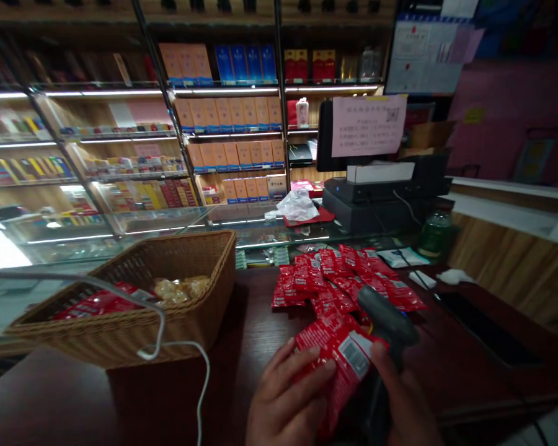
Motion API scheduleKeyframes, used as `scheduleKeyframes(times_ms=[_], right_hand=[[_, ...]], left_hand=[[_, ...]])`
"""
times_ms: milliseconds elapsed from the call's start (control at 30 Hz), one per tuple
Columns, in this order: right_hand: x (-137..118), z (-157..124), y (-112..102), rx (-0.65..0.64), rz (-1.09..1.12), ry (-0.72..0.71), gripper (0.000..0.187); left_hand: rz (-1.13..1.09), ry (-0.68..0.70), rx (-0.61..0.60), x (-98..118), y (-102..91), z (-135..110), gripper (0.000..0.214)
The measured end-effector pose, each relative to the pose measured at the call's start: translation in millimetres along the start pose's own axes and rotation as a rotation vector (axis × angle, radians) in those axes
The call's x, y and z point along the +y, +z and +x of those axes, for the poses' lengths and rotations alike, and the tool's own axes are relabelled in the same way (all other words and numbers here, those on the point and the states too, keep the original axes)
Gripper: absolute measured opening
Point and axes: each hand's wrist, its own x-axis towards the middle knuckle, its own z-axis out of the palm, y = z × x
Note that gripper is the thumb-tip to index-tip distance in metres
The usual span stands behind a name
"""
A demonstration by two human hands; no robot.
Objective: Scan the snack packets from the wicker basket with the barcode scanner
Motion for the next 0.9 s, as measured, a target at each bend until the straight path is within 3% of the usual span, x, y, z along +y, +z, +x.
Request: scheduleKeyframes(times_ms=[167, 233, 300, 367, 467, 567, 667, 900], right_hand=[[9.1, 6.2, -15.4, -0.064, 0.138, 0.088, 0.064], [9.8, 9.1, -20.3, -0.033, 0.096, 0.077, 0.074], [9.1, 10.0, -23.4, -0.027, 0.033, 0.086, 0.082], [7.4, 8.2, -24.4, -0.044, -0.021, 0.089, 0.084], [4.0, 3.6, -23.3, -0.037, -0.114, 0.073, 0.077], [2.6, 2.8, -23.7, 0.039, -0.249, -0.027, 0.074], [5.6, 6.1, -27.0, 0.098, -0.311, -0.099, 0.07], [12.4, 15.4, -39.4, 0.155, -0.226, -0.115, 0.065]], left_hand=[[0.034, 0.066, -0.086, -6.1, 13.0, -27.2, 0.013], [-0.114, 0.031, -0.021, -8.8, 16.5, -32.4, 0.037], [-0.322, -0.218, 0.052, -8.2, 16.9, -31.0, 0.073], [-0.531, -0.605, -0.011, -5.1, 14.5, -24.4, 0.083], [-0.86, -1.063, -0.302, -1.1, 11.5, -15.2, 0.056], [-1.119, -1.279, -0.432, -0.9, 13.5, -16.4, 0.048], [-1.173, -1.348, -0.403, -0.6, 17.2, -21.9, 0.049], [-1.127, -1.319, -0.352, 4.1, 15.8, -21.0, 0.051]])
